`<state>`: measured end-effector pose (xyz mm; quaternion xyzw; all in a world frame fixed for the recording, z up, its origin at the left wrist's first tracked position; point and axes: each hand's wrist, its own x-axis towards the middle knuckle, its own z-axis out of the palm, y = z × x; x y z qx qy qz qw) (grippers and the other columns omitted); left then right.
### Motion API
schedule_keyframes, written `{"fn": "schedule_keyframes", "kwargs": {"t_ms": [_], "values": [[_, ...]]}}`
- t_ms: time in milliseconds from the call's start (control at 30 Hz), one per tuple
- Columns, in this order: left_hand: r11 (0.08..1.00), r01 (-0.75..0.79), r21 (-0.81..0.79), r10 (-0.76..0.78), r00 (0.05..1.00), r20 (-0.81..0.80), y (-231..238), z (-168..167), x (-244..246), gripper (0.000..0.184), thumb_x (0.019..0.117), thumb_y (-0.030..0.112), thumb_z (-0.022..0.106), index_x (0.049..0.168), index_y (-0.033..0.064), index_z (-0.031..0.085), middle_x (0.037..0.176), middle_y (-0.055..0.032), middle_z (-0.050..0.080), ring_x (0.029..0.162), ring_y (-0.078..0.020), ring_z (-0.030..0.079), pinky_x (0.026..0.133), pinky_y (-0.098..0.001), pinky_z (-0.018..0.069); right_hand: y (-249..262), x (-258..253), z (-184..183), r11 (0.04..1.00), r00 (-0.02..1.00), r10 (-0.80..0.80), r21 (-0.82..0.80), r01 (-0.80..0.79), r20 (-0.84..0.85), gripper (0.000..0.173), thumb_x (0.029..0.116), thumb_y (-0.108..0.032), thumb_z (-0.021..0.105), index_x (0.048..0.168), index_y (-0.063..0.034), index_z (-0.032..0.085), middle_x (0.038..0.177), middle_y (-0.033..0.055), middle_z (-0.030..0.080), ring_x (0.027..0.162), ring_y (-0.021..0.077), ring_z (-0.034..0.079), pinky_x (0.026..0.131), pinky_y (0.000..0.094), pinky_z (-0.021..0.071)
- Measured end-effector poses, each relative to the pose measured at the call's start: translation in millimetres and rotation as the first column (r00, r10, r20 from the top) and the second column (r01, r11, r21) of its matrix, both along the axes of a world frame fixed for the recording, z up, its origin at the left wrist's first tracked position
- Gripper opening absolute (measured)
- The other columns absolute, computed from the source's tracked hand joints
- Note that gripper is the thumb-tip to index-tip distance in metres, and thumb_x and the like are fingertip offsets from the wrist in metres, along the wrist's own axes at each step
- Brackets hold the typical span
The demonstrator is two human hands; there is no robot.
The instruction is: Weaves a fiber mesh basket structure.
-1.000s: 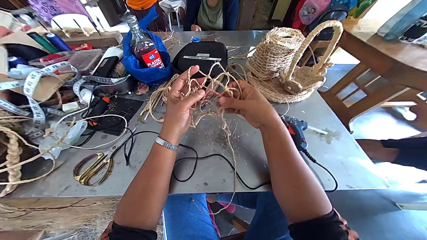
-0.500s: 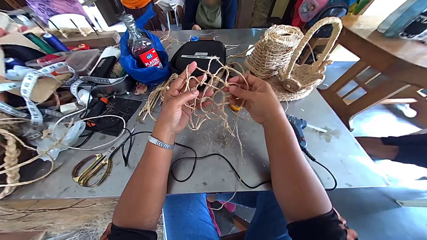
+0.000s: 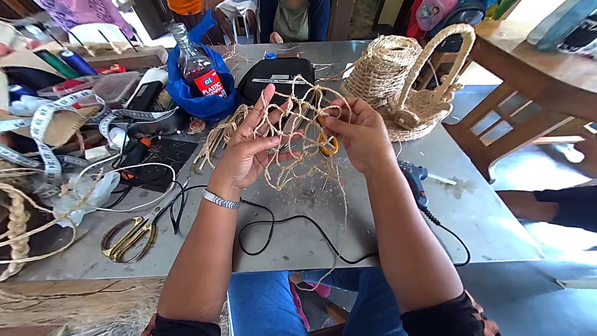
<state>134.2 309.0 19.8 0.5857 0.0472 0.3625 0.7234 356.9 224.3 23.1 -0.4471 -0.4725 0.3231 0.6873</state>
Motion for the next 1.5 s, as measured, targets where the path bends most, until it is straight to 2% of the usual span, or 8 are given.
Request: {"fn": "schedule_keyframes", "kwargs": {"t_ms": [233,367,467,800,900,1033,1167,1500], "values": [[0.999,0.006,0.036,-0.008,0.999,0.037,1.7,-4.1,1.1,0.077,0.0963,-0.007,0.047,0.163,0.0214,0.023,0.158,-0.0105,0.042,0.124,-0.0338,0.063,0.087,-0.0500,0.0620,-0.5,-0.5,0.8,1.000,1.000,-0.007,0.004,0.007,-0.013,0.028,0.0935,0.005,0.064,0.120,-0.0014,0.056,0.103,0.0052,0.069,0.088,0.0116,0.069,0.082,0.0293,0.0595],[0.996,-0.080,-0.038,0.078,0.996,-0.048,0.0,-6.4,-1.5,0.040,0.1006,0.026,0.059,0.133,0.0180,0.038,0.131,-0.0110,0.062,0.105,-0.0331,0.071,0.083,-0.0507,0.0633,-3.0,1.1,3.2,0.998,0.997,0.060,-0.017,-0.059,0.053,0.026,0.0946,0.001,0.062,0.120,-0.0016,0.056,0.102,0.0050,0.069,0.086,0.0115,0.068,0.081,0.0294,0.0587],[0.983,-0.184,-0.004,0.181,0.970,-0.163,0.5,-6.2,-1.7,0.063,0.1014,0.046,0.055,0.151,0.0186,0.029,0.127,-0.0102,0.065,0.095,-0.0280,0.073,0.078,-0.0426,0.0647,-6.3,-1.5,5.6,0.988,0.980,0.148,-0.052,-0.142,0.133,0.027,0.0933,0.000,0.065,0.119,-0.0013,0.058,0.101,0.0045,0.070,0.084,0.0110,0.068,0.079,0.0283,0.0595],[0.968,-0.241,0.063,0.249,0.945,-0.213,-2.0,-3.1,-1.5,0.020,0.1005,0.008,0.058,0.118,0.0026,0.067,0.111,-0.0082,0.073,0.096,-0.0205,0.073,0.088,-0.0379,0.0617,-6.9,-8.6,3.9,0.960,0.926,0.274,-0.126,-0.249,0.258,0.029,0.0899,0.001,0.070,0.117,-0.0002,0.060,0.098,0.0058,0.072,0.082,0.0111,0.069,0.076,0.0280,0.0597],[0.833,-0.400,0.383,0.495,0.848,-0.189,-1.3,-1.8,-2.6,0.036,0.0951,0.014,0.070,0.128,0.0023,0.063,0.108,-0.0072,0.073,0.092,-0.0176,0.073,0.085,-0.0358,0.0621,-6.8,-7.8,2.7,0.960,0.907,0.274,-0.146,-0.238,0.322,0.028,0.0910,0.001,0.069,0.117,0.0009,0.060,0.097,0.0061,0.072,0.081,0.0106,0.070,0.076,0.0274,0.0604],[0.335,-0.555,0.761,0.755,0.641,0.135,9.4,-2.0,-7.5,0.075,0.0920,0.038,0.075,0.149,0.0009,0.043,0.133,-0.0154,0.063,0.109,-0.0210,0.068,0.091,-0.0369,0.0575,-6.3,-10.9,1.8,0.968,0.887,0.248,-0.133,-0.212,0.390,0.028,0.0918,0.001,0.070,0.118,0.0022,0.060,0.097,0.0065,0.072,0.082,0.0106,0.070,0.076,0.0272,0.0608],[0.126,-0.441,0.888,0.801,0.574,0.171,-4.3,-2.9,-2.4,0.050,0.0911,0.048,0.074,0.123,0.0103,0.071,0.112,-0.0044,0.074,0.109,-0.0191,0.066,0.105,-0.0525,0.0416,-8.5,-21.7,2.4,0.960,0.829,0.280,-0.151,-0.236,0.483,0.027,0.0901,-0.002,0.073,0.115,-0.0007,0.063,0.096,0.0052,0.073,0.081,0.0076,0.070,0.075,0.0243,0.0606],[0.244,-0.372,0.896,0.808,0.589,0.025,-15.1,0.5,-6.8,0.014,0.0966,0.028,0.069,0.100,0.0171,0.078,0.098,0.0039,0.074,0.103,-0.0134,0.064,0.105,-0.0551,0.0294,-18.1,-11.1,13.9,0.929,0.814,0.363,-0.251,-0.274,0.454,0.027,0.1006,-0.015,0.064,0.125,-0.0022,0.061,0.103,0.0059,0.072,0.080,0.0119,0.071,0.072,0.0280,0.0620]]}}
